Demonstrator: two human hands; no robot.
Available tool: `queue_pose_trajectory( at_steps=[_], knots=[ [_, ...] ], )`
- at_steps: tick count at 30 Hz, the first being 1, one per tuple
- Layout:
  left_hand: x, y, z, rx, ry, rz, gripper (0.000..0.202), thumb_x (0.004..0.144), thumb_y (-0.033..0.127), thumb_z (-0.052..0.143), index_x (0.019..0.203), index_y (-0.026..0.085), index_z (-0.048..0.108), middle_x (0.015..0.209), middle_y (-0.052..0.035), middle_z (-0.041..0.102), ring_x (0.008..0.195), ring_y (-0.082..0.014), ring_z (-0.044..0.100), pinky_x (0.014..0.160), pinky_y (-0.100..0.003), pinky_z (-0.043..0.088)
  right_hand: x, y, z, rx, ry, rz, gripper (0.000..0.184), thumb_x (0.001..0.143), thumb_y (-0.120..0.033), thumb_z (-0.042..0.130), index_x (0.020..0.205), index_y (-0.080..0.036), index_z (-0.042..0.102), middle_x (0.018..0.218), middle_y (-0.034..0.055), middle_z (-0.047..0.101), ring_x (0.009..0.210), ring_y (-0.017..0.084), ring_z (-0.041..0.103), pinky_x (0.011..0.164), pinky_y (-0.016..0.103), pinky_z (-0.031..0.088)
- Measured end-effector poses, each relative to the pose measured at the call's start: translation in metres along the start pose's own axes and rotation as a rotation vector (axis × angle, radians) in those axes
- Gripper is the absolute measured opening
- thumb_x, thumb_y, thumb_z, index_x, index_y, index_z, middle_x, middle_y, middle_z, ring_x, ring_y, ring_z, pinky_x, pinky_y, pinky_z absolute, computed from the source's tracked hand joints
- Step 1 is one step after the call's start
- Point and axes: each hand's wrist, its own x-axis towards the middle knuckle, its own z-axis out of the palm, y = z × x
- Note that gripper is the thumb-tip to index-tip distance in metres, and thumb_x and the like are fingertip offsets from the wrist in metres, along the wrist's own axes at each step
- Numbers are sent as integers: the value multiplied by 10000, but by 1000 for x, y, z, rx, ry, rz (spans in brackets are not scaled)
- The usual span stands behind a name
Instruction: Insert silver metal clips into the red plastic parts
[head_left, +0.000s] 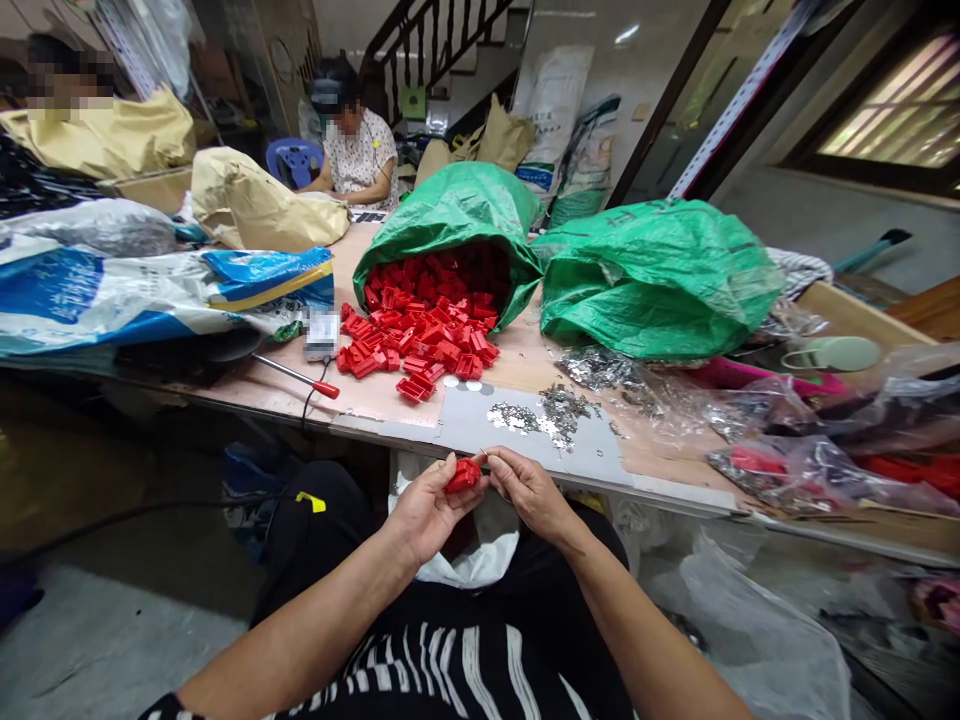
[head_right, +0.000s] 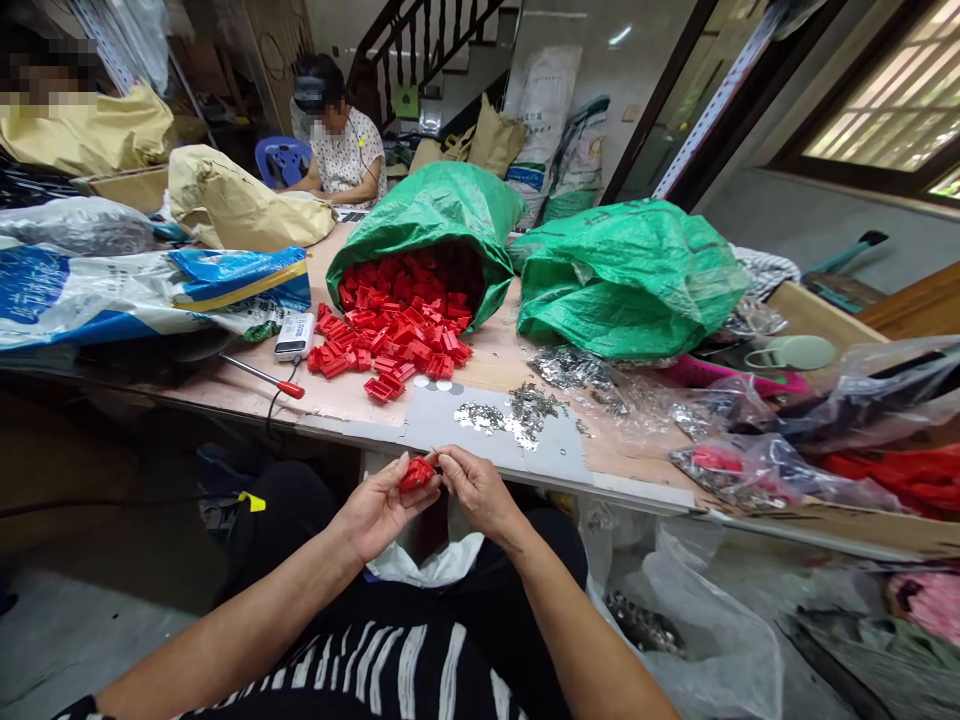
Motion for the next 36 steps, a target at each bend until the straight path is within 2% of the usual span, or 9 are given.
queue_pose_trajectory(
  at_steps=[3, 6, 9, 11, 17, 24, 29, 33, 36],
  knots=[
    [7, -7, -17, 208, 54, 15, 241, 815, 305, 643, 922, 143, 500, 887, -67, 644, 832, -228, 672, 871, -376, 460, 10, 4, -1, -109, 69, 7, 391, 952, -448, 376, 1064, -144, 594, 614, -13, 443, 579, 100, 433, 570, 224, 349],
    [12, -15, -31, 448, 96, -56, 443, 774, 338, 678, 1153, 201, 495, 1102, -87, 605, 808, -181, 652, 840, -354, 443, 27, 8, 1, -240, 67, -6, 345, 949, -409, 387, 1077, -165, 594, 680, 2, 533, 638, 115, 502, 634, 237, 392],
    [15, -19, -40, 573, 106, -98, 648, 732, 354, 707, 1313, 277, 429, 1427, -106, 371, 912, -183, 624, 861, -346, 421, 48, 11, 8, -375, 45, -71, 254, 926, -319, 446, 1065, -176, 603, 921, 42, 623, 830, 140, 569, 768, 261, 428],
    [16, -19, -43, 601, 99, -94, 661, 722, 366, 708, 1320, 281, 439, 1497, -93, 250, 993, -205, 596, 876, -346, 416, 63, 11, 16, -484, 34, -146, 249, 901, -250, 488, 1115, -185, 599, 1080, 61, 600, 979, 159, 558, 871, 281, 420],
    [17, -11, -47, 625, 89, -53, 522, 761, 379, 671, 1222, 178, 529, 1313, -122, 463, 943, -183, 605, 840, -306, 429, 104, 3, 46, -789, -55, -231, 341, 888, -218, 507, 1227, -204, 547, 1395, 65, 400, 1164, 186, 498, 964, 310, 427],
    [14, -2, -47, 554, 90, -6, 373, 809, 290, 641, 1134, 128, 557, 1177, -127, 554, 834, -162, 640, 785, -281, 448, 134, 10, 65, -874, -98, -225, 330, 890, -200, 470, 1202, -136, 557, 1386, 115, 424, 1177, 243, 494, 947, 370, 448],
    [13, 14, -50, 166, 86, -23, 344, 892, 412, 509, 1012, 97, 578, 940, -123, 630, 683, -158, 633, 617, -252, 478, 113, -3, 47, -657, -116, -376, 186, 890, -193, 517, 1029, -137, 628, 1149, 81, 593, 1057, 148, 550, 935, 257, 428],
    [14, 24, -53, -134, -155, -169, 480, 872, 574, 442, 937, 123, 591, 781, -104, 631, 535, -124, 574, 395, -147, 327, 69, -24, 29, -318, -225, -420, 188, 906, -288, 518, 881, -141, 632, 912, 62, 625, 826, 123, 577, 757, 234, 456],
    [13, 20, -50, -188, -309, -317, 372, 842, 476, 565, 864, 106, 593, 683, -60, 592, 529, -116, 573, 373, -127, 316, 38, -32, 20, -207, -329, -348, 201, 892, -304, 533, 804, -146, 620, 855, 54, 633, 793, 126, 582, 742, 236, 451]
  ],
)
